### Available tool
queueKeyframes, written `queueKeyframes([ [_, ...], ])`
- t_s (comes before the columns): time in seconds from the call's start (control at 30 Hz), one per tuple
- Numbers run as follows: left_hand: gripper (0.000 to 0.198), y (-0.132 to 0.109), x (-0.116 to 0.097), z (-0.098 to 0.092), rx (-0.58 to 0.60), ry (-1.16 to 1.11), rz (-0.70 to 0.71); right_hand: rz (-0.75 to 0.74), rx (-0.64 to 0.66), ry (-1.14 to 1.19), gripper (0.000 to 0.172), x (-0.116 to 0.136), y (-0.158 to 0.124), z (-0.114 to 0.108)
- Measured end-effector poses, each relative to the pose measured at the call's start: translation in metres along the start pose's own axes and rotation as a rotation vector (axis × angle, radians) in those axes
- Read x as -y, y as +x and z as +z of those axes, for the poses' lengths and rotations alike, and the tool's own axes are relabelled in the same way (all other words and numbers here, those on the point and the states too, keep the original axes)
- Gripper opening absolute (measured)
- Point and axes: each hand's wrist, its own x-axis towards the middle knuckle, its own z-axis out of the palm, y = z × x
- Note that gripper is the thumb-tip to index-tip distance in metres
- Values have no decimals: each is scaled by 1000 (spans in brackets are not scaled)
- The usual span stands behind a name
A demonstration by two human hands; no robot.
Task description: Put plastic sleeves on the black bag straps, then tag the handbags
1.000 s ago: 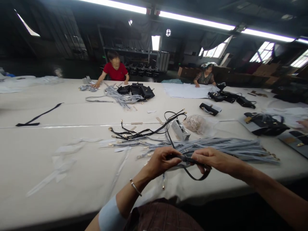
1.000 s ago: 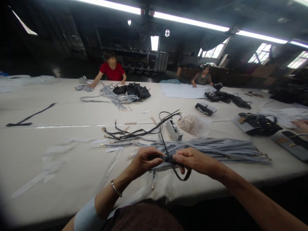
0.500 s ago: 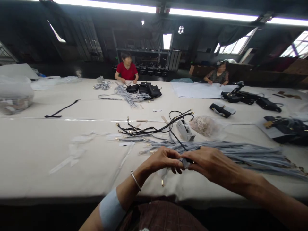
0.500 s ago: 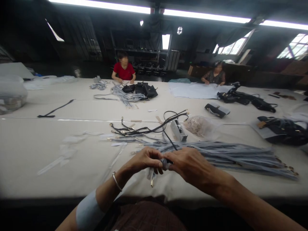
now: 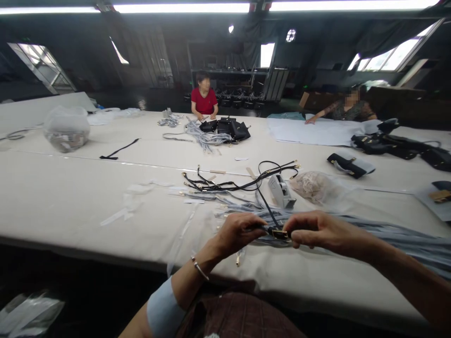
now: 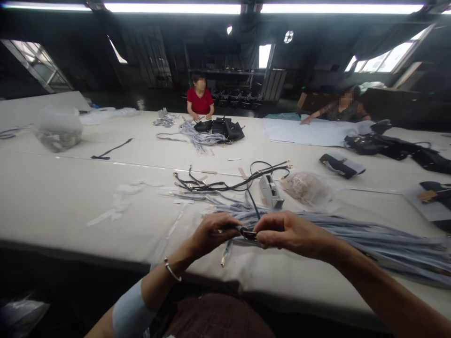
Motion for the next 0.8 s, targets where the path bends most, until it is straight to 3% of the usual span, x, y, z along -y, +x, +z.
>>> queueKeyframes([
  [0.17,29,-2,-9,8,91,-521,-350,-34,-151,-124,40,-5,0,1],
  [0.23,35,-4,-12,9,171,-727,-447,-156,-140,-257,34,-7,0,3],
  [0.33,41,-8,-16,11,286,-897,-509,-469,-155,-545,27,-8,0,11],
  [0.4,41,-11,-19,14,284,-927,-506,-569,-191,-671,27,-7,0,18],
  [0.47,40,-14,-23,19,233,-901,-493,-481,-222,-654,25,-5,1,25],
  [0.53,37,-17,-27,23,137,-785,-462,-322,-175,-486,23,-4,3,27],
  [0.67,22,-25,-27,23,-110,-162,-251,-169,33,-177,29,-10,12,13],
  [0.73,20,-33,-25,21,-143,59,-180,-140,-36,-265,25,-16,15,8],
  [0.8,19,-42,-26,21,-127,81,-203,-165,-133,-400,23,-18,12,14],
])
